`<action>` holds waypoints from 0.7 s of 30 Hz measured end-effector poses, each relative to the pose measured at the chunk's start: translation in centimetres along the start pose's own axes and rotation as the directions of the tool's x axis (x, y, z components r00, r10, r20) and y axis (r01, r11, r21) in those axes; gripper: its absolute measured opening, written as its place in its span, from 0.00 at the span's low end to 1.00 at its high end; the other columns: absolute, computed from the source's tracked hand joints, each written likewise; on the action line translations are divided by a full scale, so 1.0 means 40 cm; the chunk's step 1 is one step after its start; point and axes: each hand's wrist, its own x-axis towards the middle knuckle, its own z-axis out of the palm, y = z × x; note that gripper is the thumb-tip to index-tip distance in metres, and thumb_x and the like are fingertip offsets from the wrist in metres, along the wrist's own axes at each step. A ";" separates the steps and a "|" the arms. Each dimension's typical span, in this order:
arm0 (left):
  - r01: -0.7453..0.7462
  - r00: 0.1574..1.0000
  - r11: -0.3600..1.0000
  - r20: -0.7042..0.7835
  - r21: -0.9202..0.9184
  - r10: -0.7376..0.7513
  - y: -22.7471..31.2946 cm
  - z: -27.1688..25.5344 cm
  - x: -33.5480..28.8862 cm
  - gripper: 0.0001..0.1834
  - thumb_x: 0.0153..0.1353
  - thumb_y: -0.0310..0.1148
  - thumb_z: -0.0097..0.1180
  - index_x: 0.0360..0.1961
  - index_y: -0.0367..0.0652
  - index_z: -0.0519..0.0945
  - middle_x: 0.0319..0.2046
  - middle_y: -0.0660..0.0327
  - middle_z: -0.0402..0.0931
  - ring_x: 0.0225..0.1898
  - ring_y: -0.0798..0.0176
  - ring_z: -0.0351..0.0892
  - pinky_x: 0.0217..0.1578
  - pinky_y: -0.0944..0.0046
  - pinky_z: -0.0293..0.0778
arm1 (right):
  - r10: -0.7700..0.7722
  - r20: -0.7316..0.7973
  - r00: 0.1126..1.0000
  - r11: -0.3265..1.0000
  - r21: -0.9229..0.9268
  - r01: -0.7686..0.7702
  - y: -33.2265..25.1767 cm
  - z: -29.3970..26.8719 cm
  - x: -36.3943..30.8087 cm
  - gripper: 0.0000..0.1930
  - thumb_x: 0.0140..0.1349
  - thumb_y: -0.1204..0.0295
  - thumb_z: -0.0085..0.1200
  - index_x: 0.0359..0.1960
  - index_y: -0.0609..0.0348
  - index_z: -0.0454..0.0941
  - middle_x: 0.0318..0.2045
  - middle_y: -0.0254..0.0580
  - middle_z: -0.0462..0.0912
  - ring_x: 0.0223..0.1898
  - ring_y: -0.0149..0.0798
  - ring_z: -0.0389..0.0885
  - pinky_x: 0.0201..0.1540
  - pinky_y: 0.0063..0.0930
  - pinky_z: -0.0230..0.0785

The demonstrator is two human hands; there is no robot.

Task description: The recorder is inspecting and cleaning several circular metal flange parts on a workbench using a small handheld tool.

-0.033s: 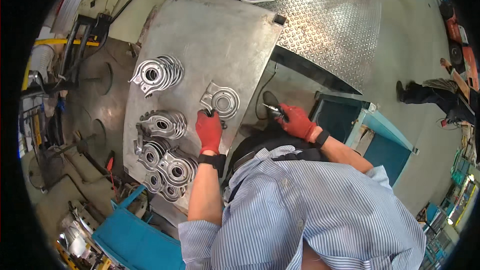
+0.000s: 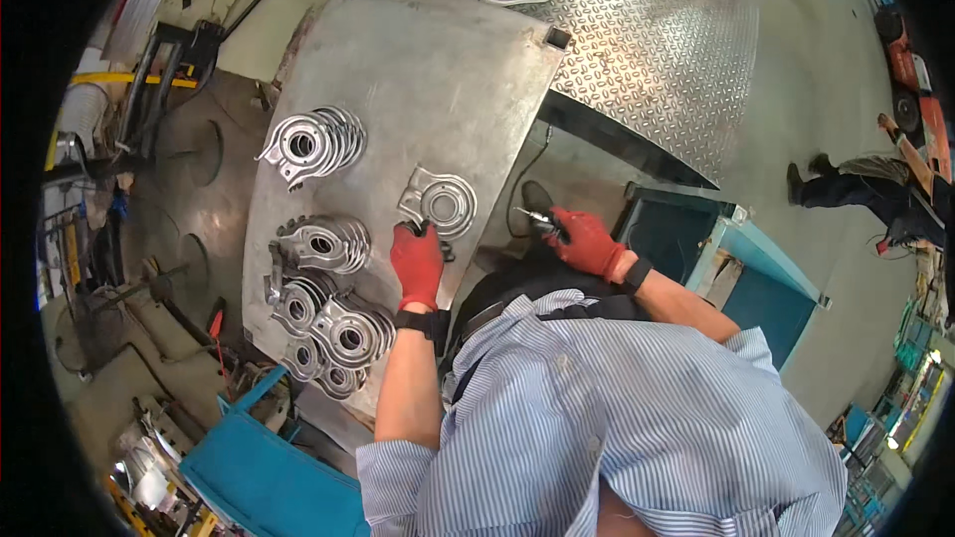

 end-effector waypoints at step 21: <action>0.139 0.990 0.983 0.043 -0.117 -0.134 -0.045 0.036 -0.042 0.31 0.47 0.40 0.66 0.45 0.29 0.67 0.38 0.41 0.76 0.44 0.41 0.74 0.44 0.54 0.68 | -0.119 0.126 0.985 0.984 -0.118 0.134 -0.053 0.136 0.085 0.18 0.53 0.62 0.53 0.41 0.61 0.71 0.29 0.55 0.79 0.34 0.56 0.77 0.37 0.47 0.68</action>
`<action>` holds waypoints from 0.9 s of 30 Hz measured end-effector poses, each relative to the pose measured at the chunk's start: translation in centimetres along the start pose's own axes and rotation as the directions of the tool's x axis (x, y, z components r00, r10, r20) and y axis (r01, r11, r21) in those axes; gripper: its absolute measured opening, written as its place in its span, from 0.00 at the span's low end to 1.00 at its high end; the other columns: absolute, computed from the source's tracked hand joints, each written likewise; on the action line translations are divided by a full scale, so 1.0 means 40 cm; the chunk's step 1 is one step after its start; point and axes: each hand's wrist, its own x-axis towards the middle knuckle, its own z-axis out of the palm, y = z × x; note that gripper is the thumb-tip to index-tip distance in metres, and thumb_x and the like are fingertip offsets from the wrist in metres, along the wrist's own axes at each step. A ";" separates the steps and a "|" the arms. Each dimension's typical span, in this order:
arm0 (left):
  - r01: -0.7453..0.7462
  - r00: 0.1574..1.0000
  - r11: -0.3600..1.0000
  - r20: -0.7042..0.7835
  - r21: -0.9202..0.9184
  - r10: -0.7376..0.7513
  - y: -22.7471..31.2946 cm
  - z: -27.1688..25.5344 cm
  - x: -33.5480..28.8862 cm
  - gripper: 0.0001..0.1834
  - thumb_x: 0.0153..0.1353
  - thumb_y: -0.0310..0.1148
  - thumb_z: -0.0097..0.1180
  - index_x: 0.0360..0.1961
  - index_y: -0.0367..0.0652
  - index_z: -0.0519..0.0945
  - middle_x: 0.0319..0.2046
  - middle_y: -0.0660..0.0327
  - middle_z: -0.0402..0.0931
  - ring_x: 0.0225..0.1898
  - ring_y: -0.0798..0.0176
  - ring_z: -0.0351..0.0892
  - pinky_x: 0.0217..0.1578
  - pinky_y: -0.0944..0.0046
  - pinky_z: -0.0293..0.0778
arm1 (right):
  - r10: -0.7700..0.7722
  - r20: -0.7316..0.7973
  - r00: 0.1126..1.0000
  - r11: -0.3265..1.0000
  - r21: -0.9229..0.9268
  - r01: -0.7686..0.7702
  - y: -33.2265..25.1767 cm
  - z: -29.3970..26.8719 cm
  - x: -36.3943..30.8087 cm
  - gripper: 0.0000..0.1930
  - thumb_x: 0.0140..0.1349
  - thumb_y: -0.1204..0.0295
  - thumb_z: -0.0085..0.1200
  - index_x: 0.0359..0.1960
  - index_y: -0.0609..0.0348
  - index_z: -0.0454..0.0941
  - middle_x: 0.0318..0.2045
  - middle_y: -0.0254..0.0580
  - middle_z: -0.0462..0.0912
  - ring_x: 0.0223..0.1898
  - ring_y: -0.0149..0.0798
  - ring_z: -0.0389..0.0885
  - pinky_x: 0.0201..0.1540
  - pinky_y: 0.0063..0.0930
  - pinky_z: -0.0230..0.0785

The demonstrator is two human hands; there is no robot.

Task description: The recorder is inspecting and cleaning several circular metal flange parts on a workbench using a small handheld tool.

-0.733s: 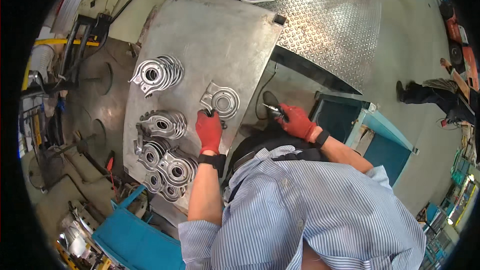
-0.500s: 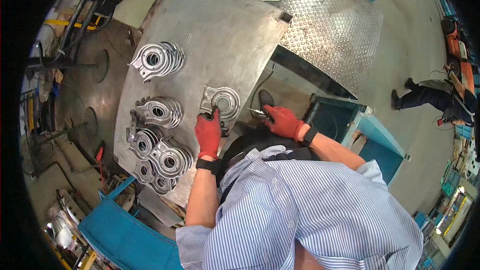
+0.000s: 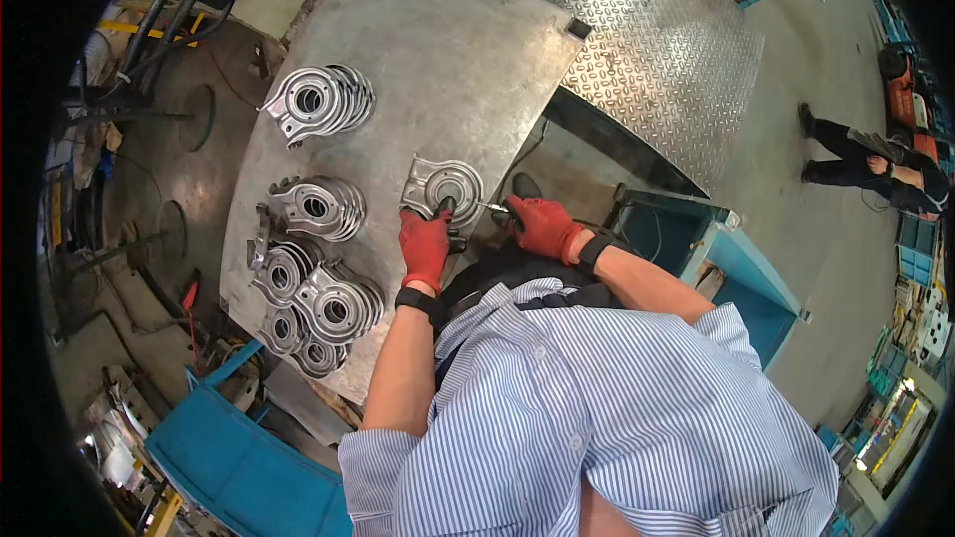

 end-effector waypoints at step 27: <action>-0.094 0.995 0.994 0.013 -0.061 0.095 -0.074 0.031 0.041 0.29 0.49 0.41 0.63 0.45 0.30 0.69 0.42 0.41 0.74 0.47 0.40 0.72 0.46 0.52 0.68 | 0.041 0.029 0.999 0.999 0.018 -0.041 -0.007 -0.005 -0.015 0.17 0.53 0.63 0.53 0.41 0.61 0.71 0.31 0.55 0.78 0.36 0.56 0.77 0.39 0.45 0.68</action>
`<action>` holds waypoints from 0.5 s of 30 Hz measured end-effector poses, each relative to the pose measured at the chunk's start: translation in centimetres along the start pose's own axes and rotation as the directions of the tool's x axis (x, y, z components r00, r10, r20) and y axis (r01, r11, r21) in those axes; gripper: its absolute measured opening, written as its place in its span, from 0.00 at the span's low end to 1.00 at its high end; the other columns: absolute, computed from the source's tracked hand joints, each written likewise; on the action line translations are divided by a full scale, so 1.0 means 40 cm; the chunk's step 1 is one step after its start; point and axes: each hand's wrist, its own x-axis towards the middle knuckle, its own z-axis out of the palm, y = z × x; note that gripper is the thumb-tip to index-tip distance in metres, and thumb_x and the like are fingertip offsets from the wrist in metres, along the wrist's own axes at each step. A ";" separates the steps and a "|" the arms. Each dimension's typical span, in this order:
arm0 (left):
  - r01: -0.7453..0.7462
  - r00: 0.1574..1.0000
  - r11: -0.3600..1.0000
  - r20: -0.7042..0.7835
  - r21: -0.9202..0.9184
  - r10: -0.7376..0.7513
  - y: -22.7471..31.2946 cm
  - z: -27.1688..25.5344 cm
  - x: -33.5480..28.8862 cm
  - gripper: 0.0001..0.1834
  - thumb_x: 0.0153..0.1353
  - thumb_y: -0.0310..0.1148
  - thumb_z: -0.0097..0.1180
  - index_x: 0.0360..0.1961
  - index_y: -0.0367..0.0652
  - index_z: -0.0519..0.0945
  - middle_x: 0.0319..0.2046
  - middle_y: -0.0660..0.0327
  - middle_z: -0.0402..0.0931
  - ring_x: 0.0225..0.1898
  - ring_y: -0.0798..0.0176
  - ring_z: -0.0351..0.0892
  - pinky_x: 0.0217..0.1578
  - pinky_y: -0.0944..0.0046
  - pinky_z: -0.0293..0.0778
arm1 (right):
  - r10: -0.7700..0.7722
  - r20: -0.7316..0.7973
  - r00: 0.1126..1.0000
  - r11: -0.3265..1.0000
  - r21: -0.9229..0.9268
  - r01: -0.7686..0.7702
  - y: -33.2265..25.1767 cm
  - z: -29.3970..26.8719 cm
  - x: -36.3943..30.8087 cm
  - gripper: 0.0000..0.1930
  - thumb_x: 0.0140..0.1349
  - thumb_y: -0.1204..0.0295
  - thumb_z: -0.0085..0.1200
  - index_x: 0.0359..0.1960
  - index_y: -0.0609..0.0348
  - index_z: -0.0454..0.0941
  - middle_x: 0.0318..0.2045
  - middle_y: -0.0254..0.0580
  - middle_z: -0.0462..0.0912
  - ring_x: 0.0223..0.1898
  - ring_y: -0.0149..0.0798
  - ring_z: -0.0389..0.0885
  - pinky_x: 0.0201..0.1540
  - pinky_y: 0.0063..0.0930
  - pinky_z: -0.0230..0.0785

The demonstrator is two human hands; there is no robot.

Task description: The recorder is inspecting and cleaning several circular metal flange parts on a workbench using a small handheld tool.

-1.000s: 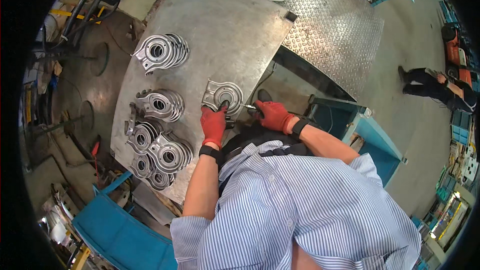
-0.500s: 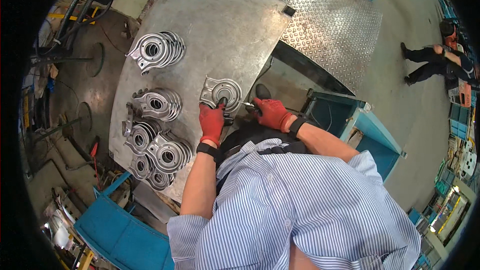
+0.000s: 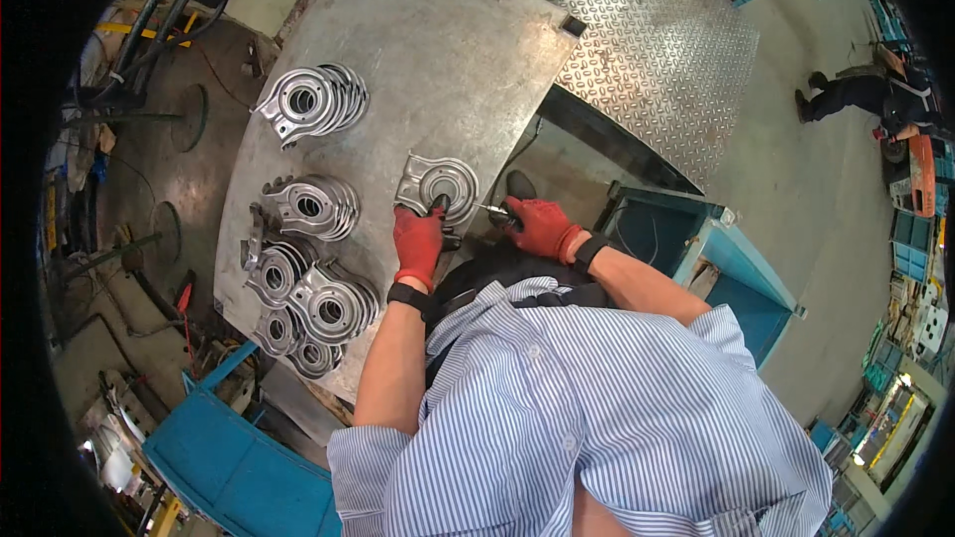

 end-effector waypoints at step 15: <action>0.015 1.000 0.998 -0.005 0.062 -0.015 0.044 -0.021 -0.016 0.28 0.50 0.40 0.63 0.44 0.31 0.70 0.42 0.41 0.74 0.47 0.41 0.72 0.46 0.53 0.67 | 0.015 -0.012 1.000 0.998 0.068 -0.015 0.023 0.019 -0.001 0.20 0.54 0.61 0.53 0.44 0.60 0.71 0.34 0.56 0.78 0.38 0.56 0.77 0.41 0.45 0.69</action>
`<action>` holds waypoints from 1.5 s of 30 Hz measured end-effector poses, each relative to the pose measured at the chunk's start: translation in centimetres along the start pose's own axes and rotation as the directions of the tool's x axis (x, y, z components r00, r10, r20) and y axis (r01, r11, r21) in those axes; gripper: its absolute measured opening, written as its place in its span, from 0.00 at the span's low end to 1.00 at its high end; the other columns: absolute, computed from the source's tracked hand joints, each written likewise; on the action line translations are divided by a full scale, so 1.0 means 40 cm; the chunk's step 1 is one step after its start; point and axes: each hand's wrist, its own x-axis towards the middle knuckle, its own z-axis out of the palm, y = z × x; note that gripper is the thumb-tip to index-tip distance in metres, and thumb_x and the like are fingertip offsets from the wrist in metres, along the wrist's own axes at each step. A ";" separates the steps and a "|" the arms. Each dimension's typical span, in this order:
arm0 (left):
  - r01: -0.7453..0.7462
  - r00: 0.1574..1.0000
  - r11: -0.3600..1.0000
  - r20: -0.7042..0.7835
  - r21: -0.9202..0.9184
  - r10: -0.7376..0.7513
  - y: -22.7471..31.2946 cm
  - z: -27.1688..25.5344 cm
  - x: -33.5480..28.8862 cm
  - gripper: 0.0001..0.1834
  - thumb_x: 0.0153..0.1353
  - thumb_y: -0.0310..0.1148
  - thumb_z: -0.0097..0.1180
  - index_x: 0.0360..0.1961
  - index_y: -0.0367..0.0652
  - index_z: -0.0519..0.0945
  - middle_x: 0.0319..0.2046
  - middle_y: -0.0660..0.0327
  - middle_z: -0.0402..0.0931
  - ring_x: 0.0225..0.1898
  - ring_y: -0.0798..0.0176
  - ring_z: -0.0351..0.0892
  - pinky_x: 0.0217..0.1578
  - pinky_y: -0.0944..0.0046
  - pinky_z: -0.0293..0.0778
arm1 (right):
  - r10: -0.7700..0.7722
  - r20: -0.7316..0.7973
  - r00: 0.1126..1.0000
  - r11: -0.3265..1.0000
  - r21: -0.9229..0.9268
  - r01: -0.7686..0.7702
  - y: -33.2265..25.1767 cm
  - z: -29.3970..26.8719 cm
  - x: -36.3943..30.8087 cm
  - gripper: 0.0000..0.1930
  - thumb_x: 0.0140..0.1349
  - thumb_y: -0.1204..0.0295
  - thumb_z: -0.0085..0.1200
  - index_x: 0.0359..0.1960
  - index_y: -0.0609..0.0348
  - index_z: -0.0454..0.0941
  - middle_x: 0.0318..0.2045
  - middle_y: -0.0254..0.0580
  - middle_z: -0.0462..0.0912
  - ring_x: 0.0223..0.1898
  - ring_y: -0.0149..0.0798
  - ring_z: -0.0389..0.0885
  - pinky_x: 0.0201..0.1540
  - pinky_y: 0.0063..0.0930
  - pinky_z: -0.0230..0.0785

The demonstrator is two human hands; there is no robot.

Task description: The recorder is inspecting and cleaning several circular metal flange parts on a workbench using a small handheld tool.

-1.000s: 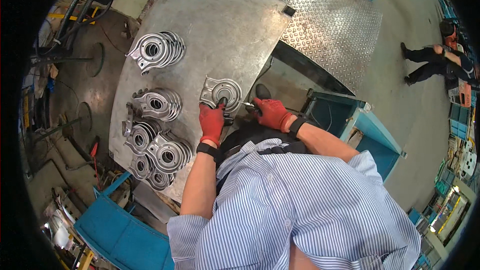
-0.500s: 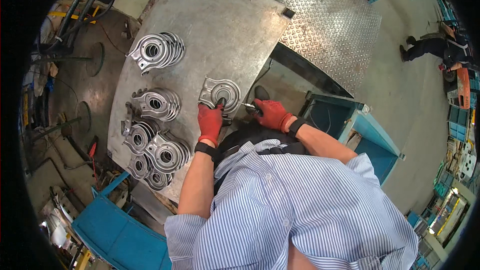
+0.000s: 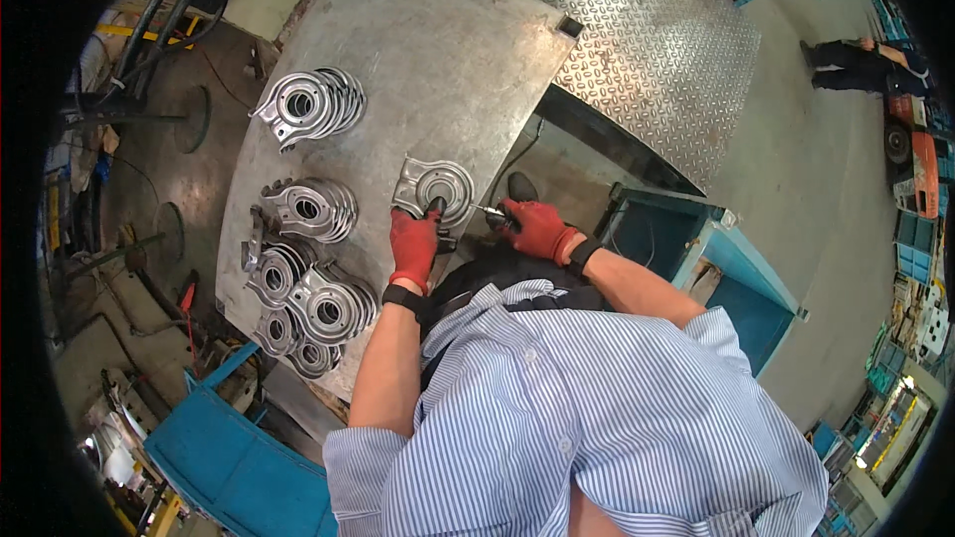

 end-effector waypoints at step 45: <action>0.131 0.991 0.991 0.017 -0.005 -0.131 0.010 0.004 -0.001 0.35 0.49 0.44 0.63 0.49 0.29 0.65 0.40 0.38 0.75 0.46 0.39 0.73 0.45 0.50 0.70 | -0.011 -0.147 0.989 1.000 -0.008 0.010 0.002 0.006 0.016 0.20 0.53 0.61 0.55 0.45 0.60 0.71 0.33 0.56 0.79 0.37 0.56 0.78 0.40 0.43 0.69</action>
